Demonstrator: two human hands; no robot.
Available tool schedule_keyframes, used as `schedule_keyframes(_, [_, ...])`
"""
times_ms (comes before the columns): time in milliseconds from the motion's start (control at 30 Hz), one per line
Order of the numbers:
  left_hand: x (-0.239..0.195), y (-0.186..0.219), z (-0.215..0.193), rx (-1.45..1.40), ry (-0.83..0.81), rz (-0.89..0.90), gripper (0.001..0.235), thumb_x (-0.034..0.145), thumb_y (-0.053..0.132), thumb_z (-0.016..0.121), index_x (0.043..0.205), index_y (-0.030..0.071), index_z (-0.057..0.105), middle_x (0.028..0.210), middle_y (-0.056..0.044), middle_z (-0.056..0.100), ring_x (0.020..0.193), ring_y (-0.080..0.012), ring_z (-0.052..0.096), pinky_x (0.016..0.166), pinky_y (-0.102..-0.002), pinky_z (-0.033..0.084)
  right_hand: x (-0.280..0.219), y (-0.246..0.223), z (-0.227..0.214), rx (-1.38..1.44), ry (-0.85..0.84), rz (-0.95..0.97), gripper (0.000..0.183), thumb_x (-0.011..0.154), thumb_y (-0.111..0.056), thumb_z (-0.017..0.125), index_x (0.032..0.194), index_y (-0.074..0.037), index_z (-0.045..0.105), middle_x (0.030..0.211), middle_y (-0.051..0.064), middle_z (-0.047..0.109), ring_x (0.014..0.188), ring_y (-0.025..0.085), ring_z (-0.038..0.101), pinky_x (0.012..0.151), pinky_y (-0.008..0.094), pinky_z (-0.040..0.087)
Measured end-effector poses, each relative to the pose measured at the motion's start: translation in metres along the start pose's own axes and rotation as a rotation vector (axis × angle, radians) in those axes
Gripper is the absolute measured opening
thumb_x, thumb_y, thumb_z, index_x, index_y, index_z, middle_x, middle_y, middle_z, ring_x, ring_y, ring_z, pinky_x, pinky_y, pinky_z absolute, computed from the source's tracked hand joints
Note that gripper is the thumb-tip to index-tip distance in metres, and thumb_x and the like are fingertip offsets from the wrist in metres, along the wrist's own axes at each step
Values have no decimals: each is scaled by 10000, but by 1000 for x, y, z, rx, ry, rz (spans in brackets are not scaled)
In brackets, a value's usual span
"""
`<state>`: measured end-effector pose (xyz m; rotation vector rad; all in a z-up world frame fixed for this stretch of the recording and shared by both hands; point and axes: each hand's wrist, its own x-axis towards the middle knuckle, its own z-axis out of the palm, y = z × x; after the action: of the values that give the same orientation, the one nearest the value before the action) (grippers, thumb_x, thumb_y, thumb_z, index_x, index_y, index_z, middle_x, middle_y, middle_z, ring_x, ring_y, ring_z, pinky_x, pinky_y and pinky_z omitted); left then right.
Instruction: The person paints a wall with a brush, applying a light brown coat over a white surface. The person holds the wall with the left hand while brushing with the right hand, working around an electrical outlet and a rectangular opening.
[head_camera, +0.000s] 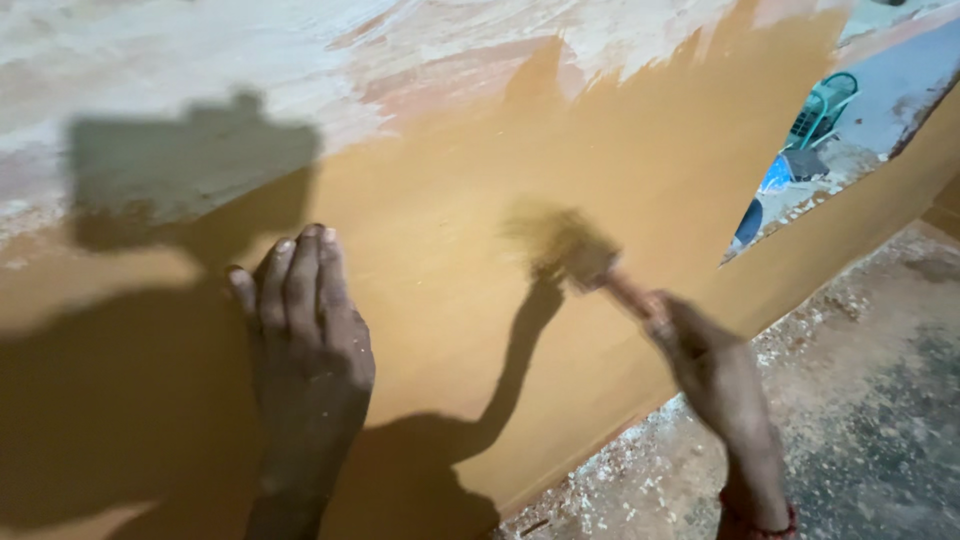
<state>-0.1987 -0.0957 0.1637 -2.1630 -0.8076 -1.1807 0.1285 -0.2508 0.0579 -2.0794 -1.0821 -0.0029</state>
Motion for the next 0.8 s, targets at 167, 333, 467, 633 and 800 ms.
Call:
schedule_keyframes(167, [0, -7, -1, -44, -88, -14, 545, 961, 19, 597, 1493, -46, 493, 1498, -243, 514, 1420, -412, 467, 1222, -666, 268, 0, 48, 1, -161, 458, -34, 352, 1139, -315, 592, 1376, -65, 666, 830, 146, 733, 598, 130, 609, 460, 326, 495])
schedule_keyframes(333, [-1, -9, 0, -24, -100, -15, 552, 962, -2, 578, 1508, -35, 500, 1528, -245, 498, 1449, -412, 448, 1223, -666, 270, 5, 48, 21, -592, 414, -179, 240, 1130, -216, 530, 1118, -83, 729, 1144, 141, 792, 405, 93, 485, 372, 255, 373])
schedule_keyframes(467, [-2, -8, -3, -8, -99, -19, 569, 938, -26, 585, 1502, -26, 510, 1524, -231, 508, 1444, -399, 458, 1219, -642, 295, -33, -2, 52, -67, 181, -327, 322, 1009, -237, 605, 1277, -80, 690, 935, 144, 795, 345, 98, 484, 264, 260, 382])
schedule_keyframes(633, [-8, -6, -14, -32, -10, 10, 599, 944, 11, 609, 1526, -27, 471, 1543, -249, 446, 1463, -420, 418, 1234, -635, 297, -72, -13, 36, 350, -104, -400, 358, 996, -270, 647, 1283, -62, 690, 833, 116, 788, 600, 95, 639, 476, 297, 552])
schedule_keyframes(800, [-14, -5, -25, 3, -69, -21, 661, 916, 65, 635, 1543, -3, 438, 1562, -263, 381, 1473, -452, 365, 1225, -631, 293, -39, 34, 23, 59, -125, -72, 382, 1020, -284, 588, 1363, -145, 679, 669, 102, 733, 417, 199, 542, 359, 400, 457])
